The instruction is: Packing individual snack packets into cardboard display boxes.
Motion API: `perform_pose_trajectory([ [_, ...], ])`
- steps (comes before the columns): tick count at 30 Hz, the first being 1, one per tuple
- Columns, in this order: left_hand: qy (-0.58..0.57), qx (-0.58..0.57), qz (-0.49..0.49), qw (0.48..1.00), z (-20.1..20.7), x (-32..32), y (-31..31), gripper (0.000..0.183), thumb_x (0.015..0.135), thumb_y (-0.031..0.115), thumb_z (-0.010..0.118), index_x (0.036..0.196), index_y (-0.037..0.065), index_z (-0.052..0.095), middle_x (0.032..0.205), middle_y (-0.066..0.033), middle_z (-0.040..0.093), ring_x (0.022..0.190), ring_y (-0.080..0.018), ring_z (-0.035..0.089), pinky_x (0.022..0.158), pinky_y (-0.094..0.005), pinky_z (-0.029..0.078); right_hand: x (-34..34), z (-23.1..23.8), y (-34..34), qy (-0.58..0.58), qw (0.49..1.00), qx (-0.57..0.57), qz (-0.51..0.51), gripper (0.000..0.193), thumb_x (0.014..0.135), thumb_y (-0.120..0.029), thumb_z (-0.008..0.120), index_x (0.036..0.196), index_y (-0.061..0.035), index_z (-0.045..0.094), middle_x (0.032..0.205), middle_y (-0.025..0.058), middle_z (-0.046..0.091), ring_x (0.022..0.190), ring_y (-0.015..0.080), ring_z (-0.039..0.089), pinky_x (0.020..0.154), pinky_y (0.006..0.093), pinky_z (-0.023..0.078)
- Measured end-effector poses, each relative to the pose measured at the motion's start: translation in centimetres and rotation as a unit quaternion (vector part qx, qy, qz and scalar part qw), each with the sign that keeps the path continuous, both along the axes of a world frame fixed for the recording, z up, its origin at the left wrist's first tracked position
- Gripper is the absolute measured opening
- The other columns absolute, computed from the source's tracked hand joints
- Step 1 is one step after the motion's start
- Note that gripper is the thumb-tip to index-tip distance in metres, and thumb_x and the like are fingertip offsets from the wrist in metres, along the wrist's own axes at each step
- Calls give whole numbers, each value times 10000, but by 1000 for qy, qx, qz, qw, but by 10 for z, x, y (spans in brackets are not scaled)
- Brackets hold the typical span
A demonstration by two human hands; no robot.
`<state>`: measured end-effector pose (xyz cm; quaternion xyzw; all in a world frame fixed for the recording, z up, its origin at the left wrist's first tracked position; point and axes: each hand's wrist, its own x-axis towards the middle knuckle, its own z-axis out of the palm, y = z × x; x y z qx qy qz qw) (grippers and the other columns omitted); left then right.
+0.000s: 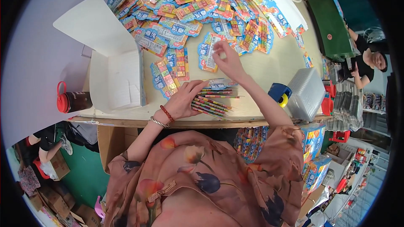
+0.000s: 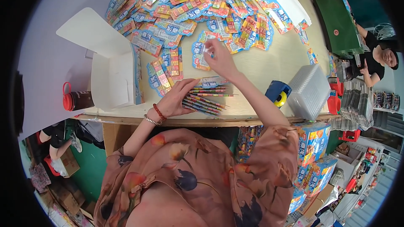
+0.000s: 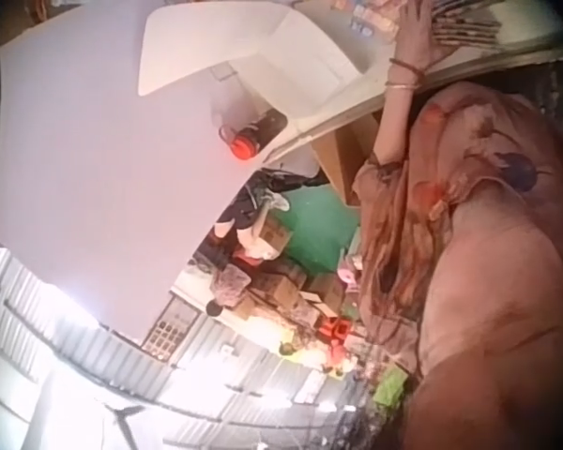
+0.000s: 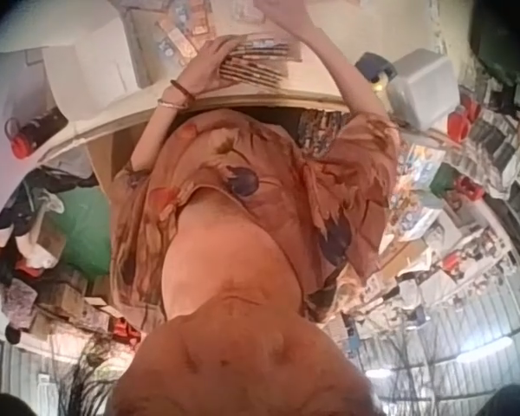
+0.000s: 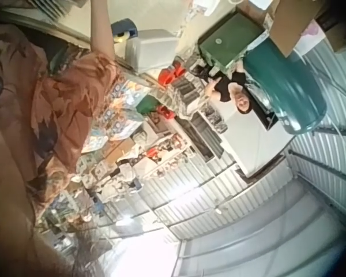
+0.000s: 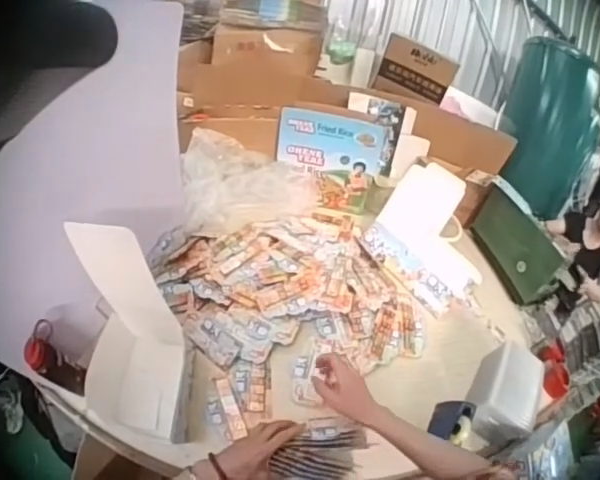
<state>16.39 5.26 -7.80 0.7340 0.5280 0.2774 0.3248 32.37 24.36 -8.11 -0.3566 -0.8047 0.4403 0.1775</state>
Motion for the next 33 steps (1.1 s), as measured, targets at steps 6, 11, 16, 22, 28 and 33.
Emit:
perform_pose_trajectory([
  [6, 32, 16, 21, 999, 7, 2, 5, 976, 584, 222, 840, 1414, 108, 339, 1327, -138, 439, 1167, -399, 430, 1057, -451, 350, -24, 3, -21, -256, 924, 279, 52, 753, 743, -281, 695, 1363, 7, 380, 1343, 266, 429, 1230, 425, 446, 984, 473, 422],
  [11, 71, 70, 70, 993, 0, 5, 2, 1108, 568, 280, 859, 1469, 78, 247, 1373, -150, 395, 1291, -389, 338, 1119, -448, 271, 9, 23, -10, -226, 925, 255, 168, 586, 723, 11, 559, 1303, -15, 478, 1273, 231, 534, 1163, 416, 515, 935, 405, 469],
  [16, -55, 53, 51, 996, -5, 2, 6, 1183, 611, 177, 869, 1497, 51, 94, 1514, -198, 228, 1376, -386, 281, 1098, -405, 347, 68, 51, -35, -71, 995, 60, 28, 530, 733, 118, 483, 1226, -52, 576, 1142, 112, 649, 1024, 259, 627, 855, 332, 499],
  [22, -97, 26, 82, 992, -15, 0, 17, 1300, 573, 217, 906, 1500, 84, 4, 1509, -191, 200, 1337, -376, 343, 1062, -435, 398, 97, 1, -61, 160, 967, -163, -109, 413, 742, 136, 415, 1045, 23, 672, 1041, 109, 684, 1014, 184, 632, 950, 298, 472],
  [28, -95, 69, 92, 989, -36, 4, 52, 1405, 539, 354, 923, 1488, 12, -55, 1476, -207, 246, 1307, -376, 328, 1105, -471, 263, 90, -17, -49, 271, 915, -270, -132, 413, 867, -191, 409, 1122, 60, 617, 1129, 159, 653, 1094, 212, 592, 1004, 333, 420],
  [33, -130, 39, 71, 988, -32, 8, 80, 1467, 524, 378, 929, 1482, 26, -125, 1430, -240, 265, 1312, -377, 322, 1086, -444, 332, 82, -22, -33, 253, 918, -239, -192, 669, 1015, -489, 224, 1100, 46, 617, 1043, 161, 673, 1037, 221, 601, 982, 344, 404],
])
